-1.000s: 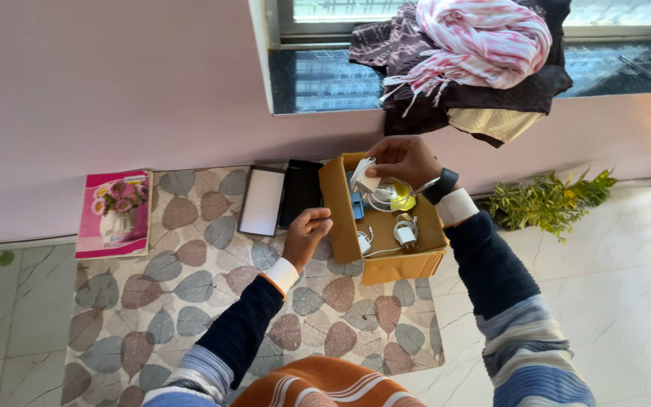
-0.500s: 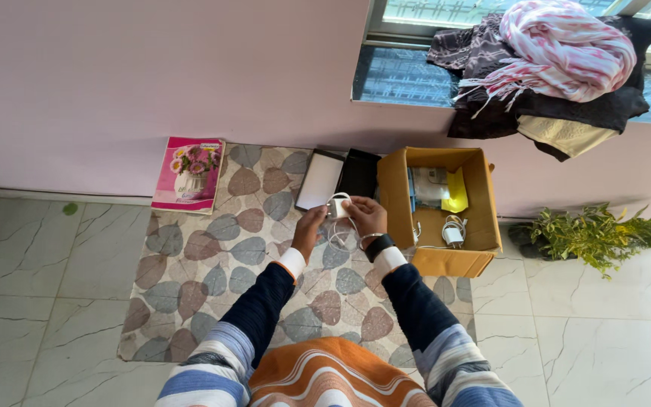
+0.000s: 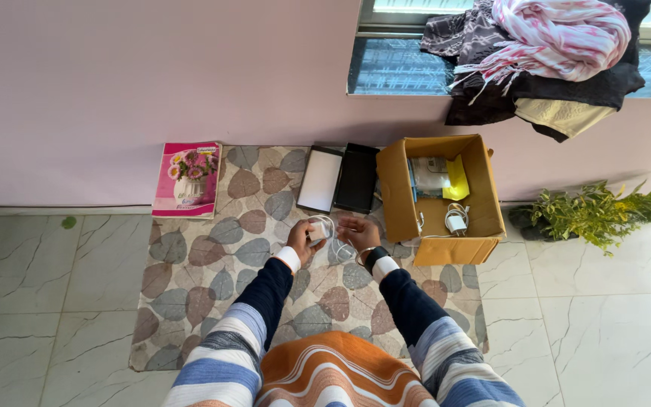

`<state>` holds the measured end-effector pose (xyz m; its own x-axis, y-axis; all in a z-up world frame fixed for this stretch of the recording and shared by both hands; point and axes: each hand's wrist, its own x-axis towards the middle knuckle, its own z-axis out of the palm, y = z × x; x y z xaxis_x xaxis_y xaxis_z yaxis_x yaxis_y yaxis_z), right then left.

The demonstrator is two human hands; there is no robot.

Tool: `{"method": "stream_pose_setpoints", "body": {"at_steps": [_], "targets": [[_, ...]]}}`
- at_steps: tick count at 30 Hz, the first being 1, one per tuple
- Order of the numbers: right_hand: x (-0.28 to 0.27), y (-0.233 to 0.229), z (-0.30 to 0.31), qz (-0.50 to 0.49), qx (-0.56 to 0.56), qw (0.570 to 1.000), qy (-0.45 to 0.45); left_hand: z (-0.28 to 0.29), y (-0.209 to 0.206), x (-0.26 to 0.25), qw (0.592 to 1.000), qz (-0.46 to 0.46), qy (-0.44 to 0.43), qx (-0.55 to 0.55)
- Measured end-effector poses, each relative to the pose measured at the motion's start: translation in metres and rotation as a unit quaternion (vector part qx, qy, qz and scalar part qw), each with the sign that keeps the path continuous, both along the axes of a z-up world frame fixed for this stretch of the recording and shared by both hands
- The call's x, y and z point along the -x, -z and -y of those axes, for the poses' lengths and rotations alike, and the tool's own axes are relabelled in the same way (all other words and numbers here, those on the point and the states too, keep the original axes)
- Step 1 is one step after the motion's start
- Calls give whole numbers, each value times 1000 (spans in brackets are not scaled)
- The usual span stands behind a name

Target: The person organizes white charging cables and adapters by hand. They untangle each cable, coil it neatly, and place it into a cardboard box on the floor. The person repeats this process for multiple cables throughout the clip.

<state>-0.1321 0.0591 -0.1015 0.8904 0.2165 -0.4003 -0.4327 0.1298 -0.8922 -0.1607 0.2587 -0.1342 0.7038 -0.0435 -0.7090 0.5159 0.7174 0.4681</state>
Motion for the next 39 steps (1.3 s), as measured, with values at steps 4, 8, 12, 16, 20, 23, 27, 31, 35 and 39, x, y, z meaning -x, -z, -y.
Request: {"method": "stream_pose_setpoints", "body": {"at_steps": [4,8,12,16,20,23,27,31,35,39], "targets": [[-9,15,15,70,85,994,-28,4,8,-6,998,-8,-5,-68],[-22,24,28,122,151,980,-46,13,12,-11,964,1,63,-260],[-38,19,33,139,159,977,-27,11,15,-8,853,4,159,-497],[-59,-1,32,132,155,979,10,14,16,1,762,4,219,-609],[-79,-43,30,126,69,989,28,14,13,13,706,10,261,-658],[-92,-81,30,135,5,990,42,12,7,20,671,63,278,-685],[-102,-126,31,144,-68,985,60,6,-15,25,621,39,338,-706],[-109,-153,35,176,-139,973,46,-17,-58,23,587,130,227,-766],[-107,-167,37,206,-171,964,-2,-31,-113,-29,743,309,105,-584],[-100,-182,25,193,-176,965,-2,-10,-165,-83,723,443,162,-504]]}}
